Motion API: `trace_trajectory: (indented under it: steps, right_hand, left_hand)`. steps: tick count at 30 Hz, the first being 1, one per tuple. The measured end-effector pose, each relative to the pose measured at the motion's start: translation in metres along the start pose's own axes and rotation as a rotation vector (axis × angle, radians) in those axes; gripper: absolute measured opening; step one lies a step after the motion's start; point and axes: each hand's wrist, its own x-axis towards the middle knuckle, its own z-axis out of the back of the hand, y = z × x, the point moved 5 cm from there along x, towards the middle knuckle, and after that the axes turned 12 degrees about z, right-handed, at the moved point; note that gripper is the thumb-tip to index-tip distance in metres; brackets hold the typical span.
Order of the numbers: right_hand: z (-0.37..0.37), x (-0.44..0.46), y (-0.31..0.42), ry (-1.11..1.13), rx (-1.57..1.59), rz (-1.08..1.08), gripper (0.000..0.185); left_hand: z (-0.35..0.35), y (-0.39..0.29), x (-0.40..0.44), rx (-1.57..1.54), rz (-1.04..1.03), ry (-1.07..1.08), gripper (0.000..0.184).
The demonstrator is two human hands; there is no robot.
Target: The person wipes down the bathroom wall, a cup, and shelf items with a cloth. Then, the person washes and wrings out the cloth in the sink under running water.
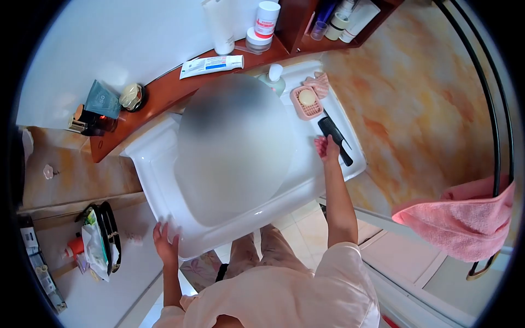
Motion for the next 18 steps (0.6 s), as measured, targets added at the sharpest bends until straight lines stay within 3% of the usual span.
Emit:
trace_trajectory:
  steps: [3, 6, 8, 13, 16, 18]
  right_hand:
    - [-0.058, -0.035, 0.014, 0.075, -0.253, 0.119, 0.029]
    - [-0.104, -0.044, -0.006, 0.277, -0.453, 0.211, 0.02]
    - [-0.127, -0.029, -0.029, 0.424, -0.594, 0.491, 0.015]
    - [-0.2, -0.044, -0.009, 0.381, -0.698, 0.622, 0.019]
    - [-0.243, -0.087, 0.021, 0.378, -1.159, 1.122, 0.027]
    - [-0.246, -0.085, 0.014, 0.375, -1.2, 1.091, 0.03]
  left_hand:
    - [-0.006, 0.013, 0.004, -0.043, 0.03, 0.032, 0.03]
    - [-0.016, 0.031, 0.004, 0.072, -0.07, 0.068, 0.033]
    - [-0.008, 0.016, 0.005, 0.058, -0.035, 0.035, 0.034]
    - [-0.01, -0.006, -0.002, -0.076, 0.019, 0.03, 0.034]
    - [-0.015, -0.011, -0.01, -0.126, -0.005, 0.047, 0.032]
    - [-0.02, -0.012, -0.014, -0.158, -0.012, 0.052, 0.03]
